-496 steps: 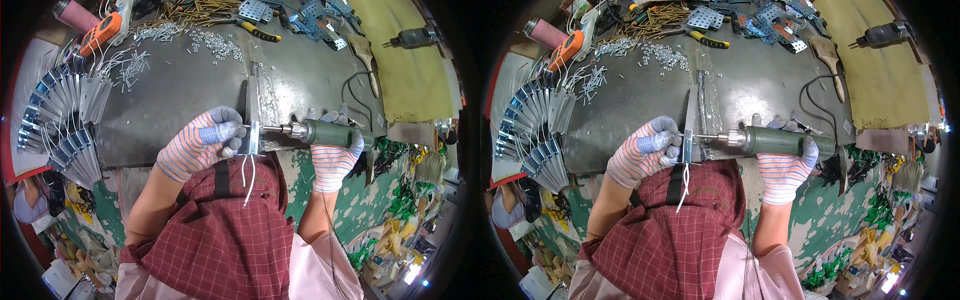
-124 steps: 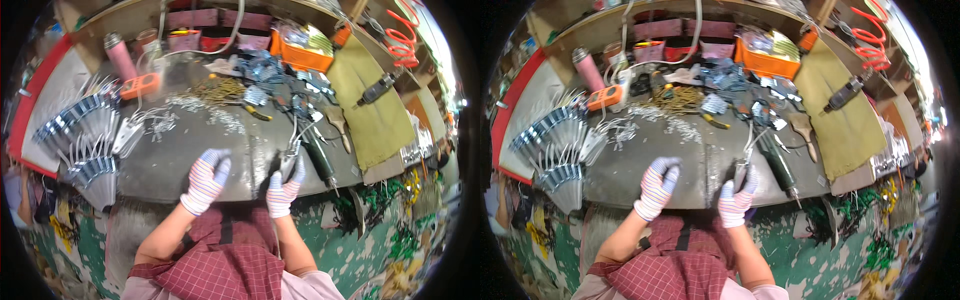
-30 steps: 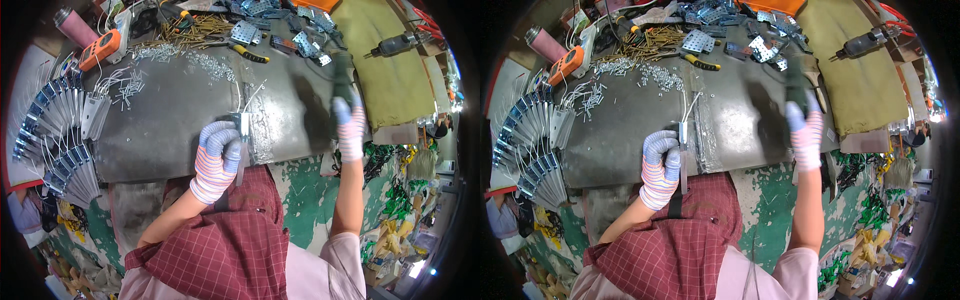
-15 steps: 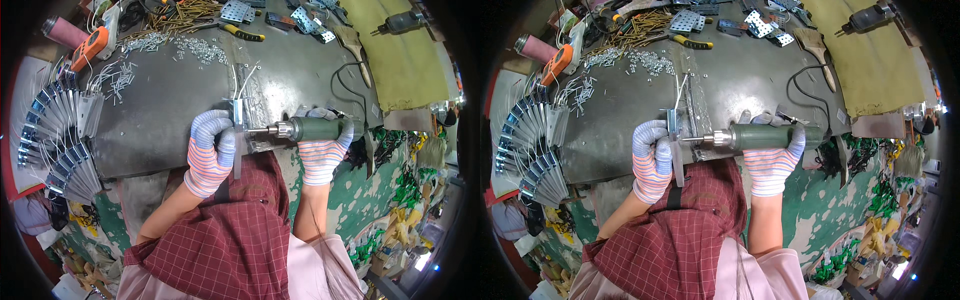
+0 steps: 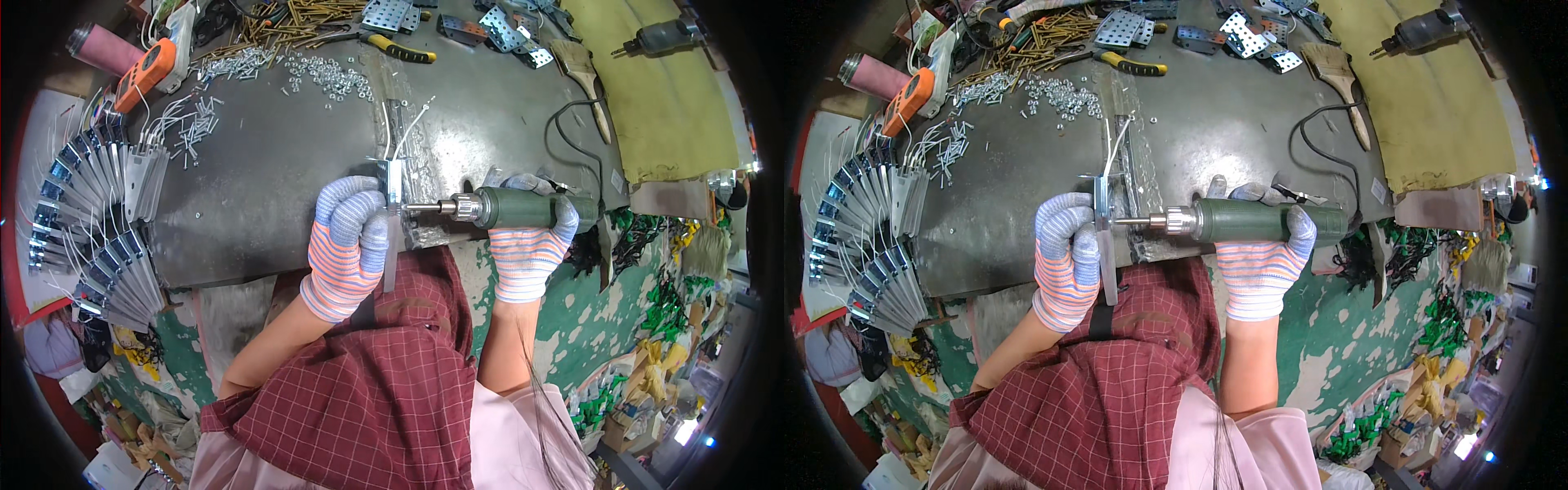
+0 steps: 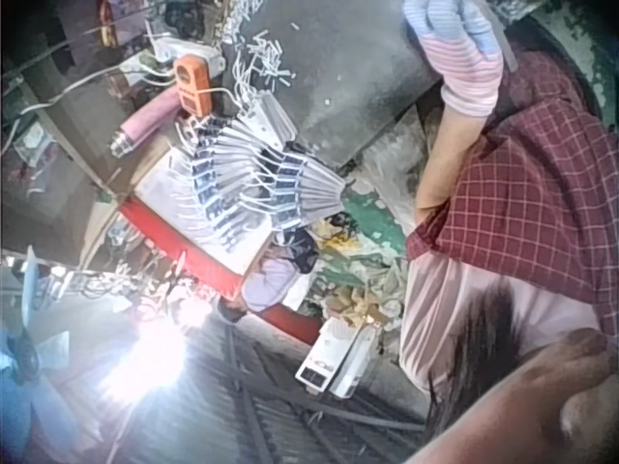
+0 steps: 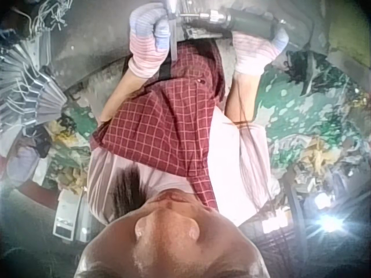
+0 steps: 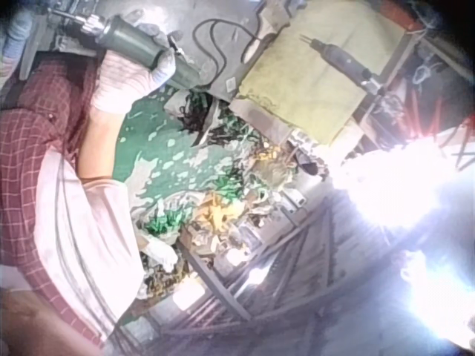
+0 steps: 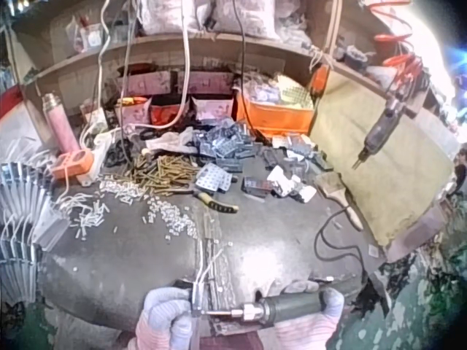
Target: Assembling and securing metal brackets with wires and screws using an electric screwdriver.
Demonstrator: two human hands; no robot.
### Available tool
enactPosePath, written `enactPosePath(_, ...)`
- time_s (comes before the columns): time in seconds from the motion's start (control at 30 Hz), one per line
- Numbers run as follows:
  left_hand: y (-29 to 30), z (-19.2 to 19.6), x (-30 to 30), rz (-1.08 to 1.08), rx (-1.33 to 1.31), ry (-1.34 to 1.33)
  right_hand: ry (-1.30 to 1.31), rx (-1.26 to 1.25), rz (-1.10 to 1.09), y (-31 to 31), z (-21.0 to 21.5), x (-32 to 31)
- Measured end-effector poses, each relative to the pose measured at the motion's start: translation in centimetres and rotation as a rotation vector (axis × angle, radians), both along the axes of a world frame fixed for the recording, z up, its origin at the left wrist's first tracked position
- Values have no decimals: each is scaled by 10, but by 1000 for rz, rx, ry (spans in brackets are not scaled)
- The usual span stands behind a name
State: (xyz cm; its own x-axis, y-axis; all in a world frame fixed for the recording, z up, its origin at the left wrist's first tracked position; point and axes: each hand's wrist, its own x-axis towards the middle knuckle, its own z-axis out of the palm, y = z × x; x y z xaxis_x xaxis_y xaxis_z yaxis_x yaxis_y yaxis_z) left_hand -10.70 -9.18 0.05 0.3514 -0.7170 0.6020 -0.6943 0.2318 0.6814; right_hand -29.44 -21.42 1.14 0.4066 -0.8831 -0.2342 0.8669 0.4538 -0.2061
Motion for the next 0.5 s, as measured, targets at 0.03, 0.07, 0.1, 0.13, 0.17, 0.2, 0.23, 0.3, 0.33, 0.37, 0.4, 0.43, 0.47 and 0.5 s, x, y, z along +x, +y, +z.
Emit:
enactPosePath(0.03,0,1,0,10,-11,26,22,-13,12,0,1,0)
enactPosePath(0.07,0,3,0,21,-22,51,20,-17,19,1,4,-1)
enactPosePath(0.1,0,5,2,26,-26,49,14,25,15,1,6,-1)
enactPosePath(0.13,1,10,6,-5,43,43,7,67,12,1,8,-2)
enactPosePath(0.17,2,15,10,-36,113,37,4,63,20,0,7,-3)
enactPosePath(0.2,-1,22,18,-1,134,-64,5,69,15,0,6,-7)
enactPosePath(0.23,-3,25,28,51,191,-145,4,75,15,0,5,-10)
enactPosePath(0.3,-18,15,50,280,193,-271,44,70,7,0,5,-11)
enactPosePath(0.33,-25,16,63,331,280,-321,36,81,4,0,6,-10)
enactPosePath(0.37,-33,16,74,380,367,-370,30,91,0,0,7,-10)
enactPosePath(0.4,-42,13,84,405,473,-430,29,87,6,-1,7,-9)
enactPosePath(0.43,-50,12,89,409,470,-431,39,78,16,-1,8,-9)
enactPosePath(0.47,-56,12,92,423,579,-408,49,69,25,-1,8,-9)
enactPosePath(0.5,-62,12,94,431,689,-384,49,66,23,-2,7,-9)
